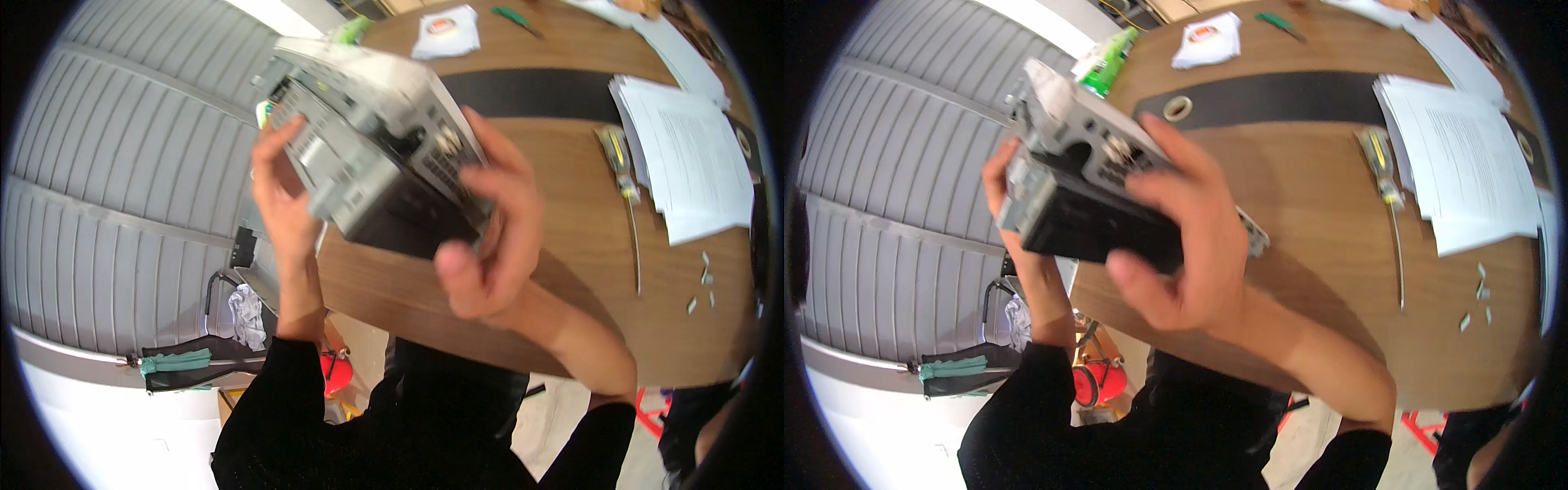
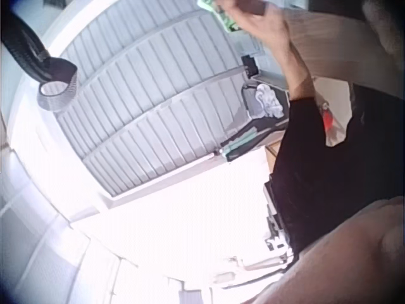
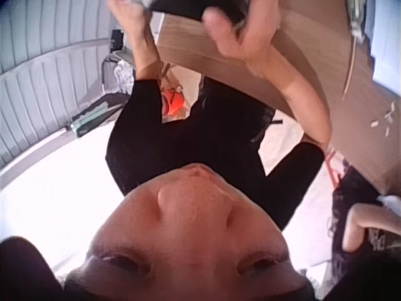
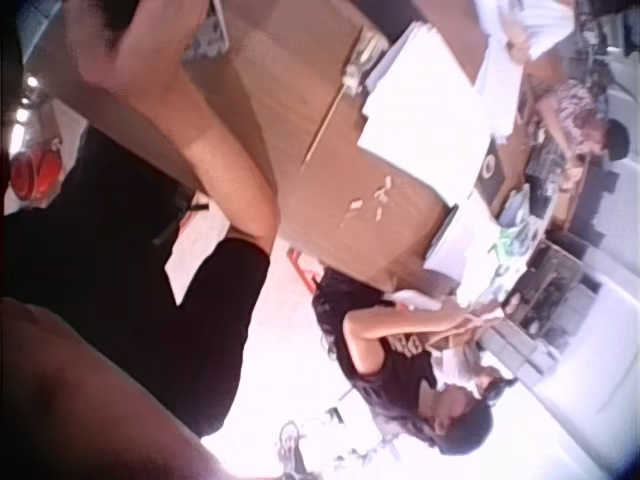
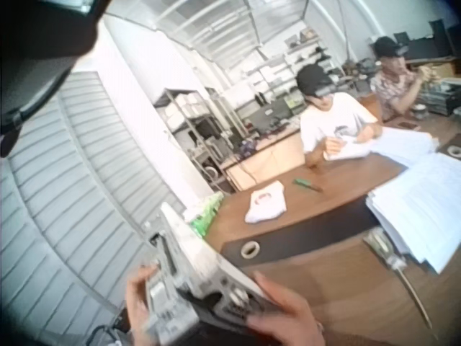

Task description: The person disassembles a computer tower by hand and using a screwdriver, removing the side panel and inner components.

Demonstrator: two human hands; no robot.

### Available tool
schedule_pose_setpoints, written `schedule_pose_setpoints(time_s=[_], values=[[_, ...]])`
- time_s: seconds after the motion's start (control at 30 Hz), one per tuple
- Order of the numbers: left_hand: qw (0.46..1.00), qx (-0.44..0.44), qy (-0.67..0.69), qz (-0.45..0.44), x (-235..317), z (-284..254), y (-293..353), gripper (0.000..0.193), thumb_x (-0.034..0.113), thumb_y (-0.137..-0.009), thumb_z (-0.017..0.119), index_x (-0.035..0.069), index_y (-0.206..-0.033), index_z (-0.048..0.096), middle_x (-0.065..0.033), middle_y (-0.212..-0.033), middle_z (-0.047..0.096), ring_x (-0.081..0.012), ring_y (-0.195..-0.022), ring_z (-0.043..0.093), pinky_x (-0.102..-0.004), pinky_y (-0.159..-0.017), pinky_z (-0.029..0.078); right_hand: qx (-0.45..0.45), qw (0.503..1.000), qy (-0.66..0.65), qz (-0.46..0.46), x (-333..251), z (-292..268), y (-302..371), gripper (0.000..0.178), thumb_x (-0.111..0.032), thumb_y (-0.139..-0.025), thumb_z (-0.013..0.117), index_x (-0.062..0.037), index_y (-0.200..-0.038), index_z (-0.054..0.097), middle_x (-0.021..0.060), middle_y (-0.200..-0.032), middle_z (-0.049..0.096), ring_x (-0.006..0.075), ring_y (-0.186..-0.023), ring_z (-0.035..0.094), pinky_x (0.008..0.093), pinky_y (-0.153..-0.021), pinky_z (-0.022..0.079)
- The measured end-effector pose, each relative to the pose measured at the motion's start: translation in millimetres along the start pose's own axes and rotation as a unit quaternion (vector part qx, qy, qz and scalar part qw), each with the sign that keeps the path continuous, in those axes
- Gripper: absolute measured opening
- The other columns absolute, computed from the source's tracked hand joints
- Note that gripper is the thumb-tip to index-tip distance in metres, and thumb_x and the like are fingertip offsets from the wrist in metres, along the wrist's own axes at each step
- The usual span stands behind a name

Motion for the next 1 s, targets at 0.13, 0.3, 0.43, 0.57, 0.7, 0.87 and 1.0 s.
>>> schedule_pose_setpoints(time_s=[0.13,0.3,0.43,0.57,0.7,0.87,1.0], values=[[1.0,0.0,0.029,-0.002,-1.2,3.2,-4.7,0.046,0.013,-0.082,0.063,-0.001,-0.122,0.045,-0.0159,-0.122,0.05,-0.0238,-0.108,0.054,-0.0339,-0.092,0.046,0.051,0.992,-0.089,0.071,-0.8,-24.5,2.1,0.041,-0.01,-0.081,0.061,0.0037,-0.117,0.047,0.0274,-0.122,0.05,0.039,-0.111,0.052,0.0392,-0.095,0.04],[0.993,-0.027,0.114,-0.033,-2.8,1.6,-7.8,0.047,0.009,-0.076,0.067,0.001,-0.119,0.048,-0.0144,-0.123,0.048,-0.0222,-0.112,0.05,-0.0334,-0.096,0.041,-0.089,0.985,0.095,0.115,-21.3,-48.0,23.2,0.053,-0.005,-0.081,0.058,0.0049,-0.129,0.038,0.0207,-0.126,0.049,0.0359,-0.118,0.047,0.0387,-0.098,0.038],[0.989,0.02,0.125,-0.078,-16.7,-5.6,-3.6,0.05,0.012,-0.077,0.069,0.001,-0.12,0.045,-0.0155,-0.123,0.048,-0.0245,-0.111,0.052,-0.0354,-0.095,0.044,-0.122,0.966,0.138,0.182,-3.7,-44.3,45.5,0.07,-0.011,-0.077,0.066,0.0038,-0.134,0.03,0.0238,-0.135,0.036,0.0401,-0.122,0.038,0.0429,-0.101,0.033],[0.981,-0.003,0.16,-0.106,-20.5,-12.4,-0.2,0.042,0.013,-0.083,0.061,0.004,-0.121,0.043,-0.0156,-0.123,0.048,-0.0246,-0.109,0.053,-0.0364,-0.091,0.048,-0.145,0.957,0.173,0.182,3.7,-34.9,55.1,0.082,-0.016,-0.068,0.074,0.0026,-0.134,0.03,0.0217,-0.131,0.039,0.0391,-0.115,0.043,0.0433,-0.097,0.036],[0.989,0.048,0.1,-0.096,-28.6,-33.6,8.7,0.036,0.013,-0.087,0.054,0.007,-0.121,0.043,-0.0161,-0.12,0.05,-0.0244,-0.108,0.054,-0.036,-0.091,0.048,-0.143,0.957,0.198,0.155,3.6,-28.4,63.2,0.091,-0.019,-0.06,0.079,0.0009,-0.134,0.031,0.0186,-0.125,0.043,0.0352,-0.11,0.046,0.0418,-0.093,0.039],[0.991,0.062,0.076,-0.091,-28.5,-41.2,7.9,0.037,0.012,-0.086,0.056,0.006,-0.121,0.044,-0.0162,-0.12,0.05,-0.0243,-0.109,0.053,-0.036,-0.092,0.047,-0.156,0.955,0.219,0.127,5.4,-24.1,69.9,0.094,-0.022,-0.057,0.081,-0.0006,-0.134,0.031,0.0185,-0.123,0.043,0.034,-0.109,0.046,0.0416,-0.092,0.039],[0.99,0.063,0.071,-0.101,-33.7,-40.9,11.8,0.038,0.012,-0.085,0.058,0.005,-0.12,0.044,-0.0163,-0.121,0.05,-0.0241,-0.109,0.053,-0.036,-0.092,0.046,-0.146,0.963,0.195,0.117,11.1,-24.6,74.2,0.093,-0.023,-0.057,0.081,-0.0011,-0.133,0.032,0.0187,-0.123,0.043,0.0337,-0.11,0.046,0.0418,-0.092,0.039]])
Point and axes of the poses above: each hand's wrist, its own y-axis away from the middle knuckle, its own z-axis out of the palm, x = y × z, the point moved 4 cm from there along -y, towards the middle knuckle
